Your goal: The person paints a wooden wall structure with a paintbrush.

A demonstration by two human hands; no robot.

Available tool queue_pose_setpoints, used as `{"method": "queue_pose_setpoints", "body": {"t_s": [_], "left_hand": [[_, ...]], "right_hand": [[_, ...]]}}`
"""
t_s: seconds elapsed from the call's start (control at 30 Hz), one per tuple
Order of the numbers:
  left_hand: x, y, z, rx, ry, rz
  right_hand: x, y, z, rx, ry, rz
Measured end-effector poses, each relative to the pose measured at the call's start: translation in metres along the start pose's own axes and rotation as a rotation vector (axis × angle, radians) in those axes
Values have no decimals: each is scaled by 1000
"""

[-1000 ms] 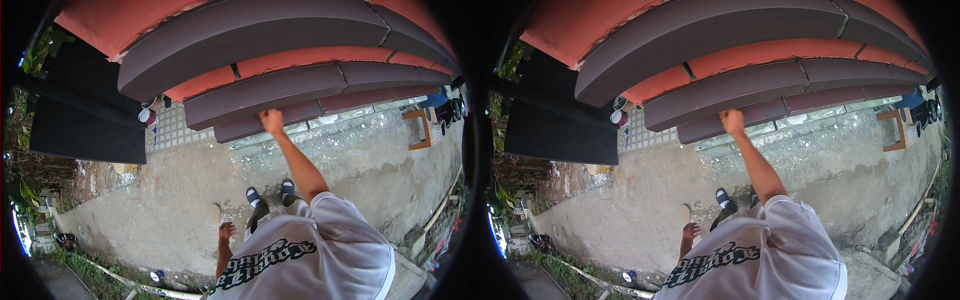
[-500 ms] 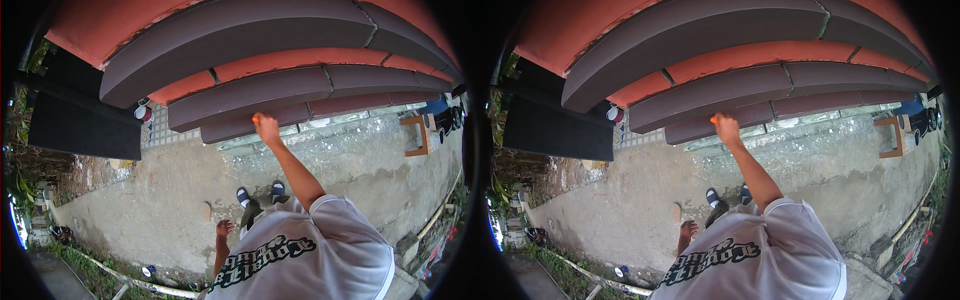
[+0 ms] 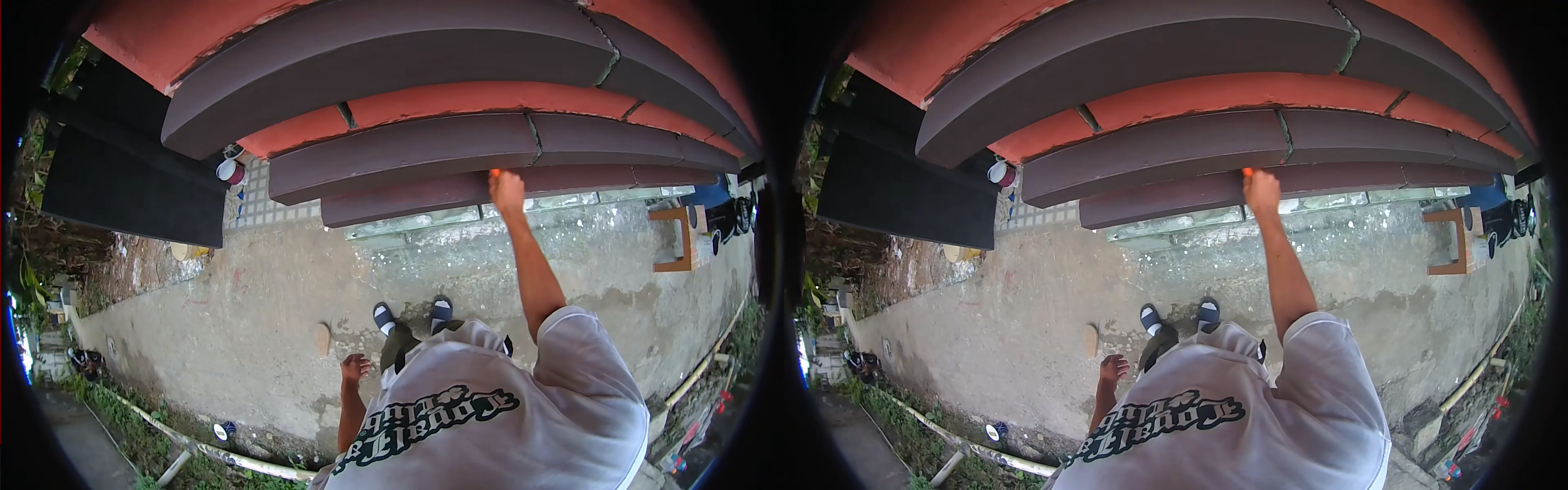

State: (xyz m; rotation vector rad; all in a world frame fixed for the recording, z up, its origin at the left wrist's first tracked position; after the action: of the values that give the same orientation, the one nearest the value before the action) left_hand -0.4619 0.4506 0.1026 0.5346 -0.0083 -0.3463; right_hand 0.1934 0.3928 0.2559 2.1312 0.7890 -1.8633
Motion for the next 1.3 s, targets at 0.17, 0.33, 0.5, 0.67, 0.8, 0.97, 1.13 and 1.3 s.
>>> {"method": "queue_pose_setpoints", "body": {"t_s": [0.17,0.33,0.5,0.67,0.8,0.97,1.13,1.3], "left_hand": [[8,-3,-2,-46,-17,-8],[7,7,-7,-17,-41,-28],[-1,11,-7,24,-32,-4],[1,4,-10,-11,-22,33],[8,1,-9,-22,-39,16],[10,12,-5,11,-43,71],[-1,5,-3,31,-26,63],[-5,-4,0,-7,12,62]], "right_hand": [[16,-47,26,-2,-35,-359],[30,-6,21,31,48,-731],[-8,28,15,45,73,-252],[-3,-17,47,-85,74,-159],[7,-56,63,-106,3,-580],[49,2,46,-20,145,-994],[-14,25,36,50,160,-290],[6,-40,52,-37,125,-296]]}}
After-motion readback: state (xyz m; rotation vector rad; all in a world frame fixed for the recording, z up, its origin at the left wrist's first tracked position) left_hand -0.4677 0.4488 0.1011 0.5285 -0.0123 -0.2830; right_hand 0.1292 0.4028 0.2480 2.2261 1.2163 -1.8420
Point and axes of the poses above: each hand's wrist, its own z-axis away from the middle knuckle, its own x-axis out of the palm, y = z × x, the point moved 1 cm from there along -z, towards the middle knuckle, and after that the axes turned 13 degrees about z, right-handed, at the moved point
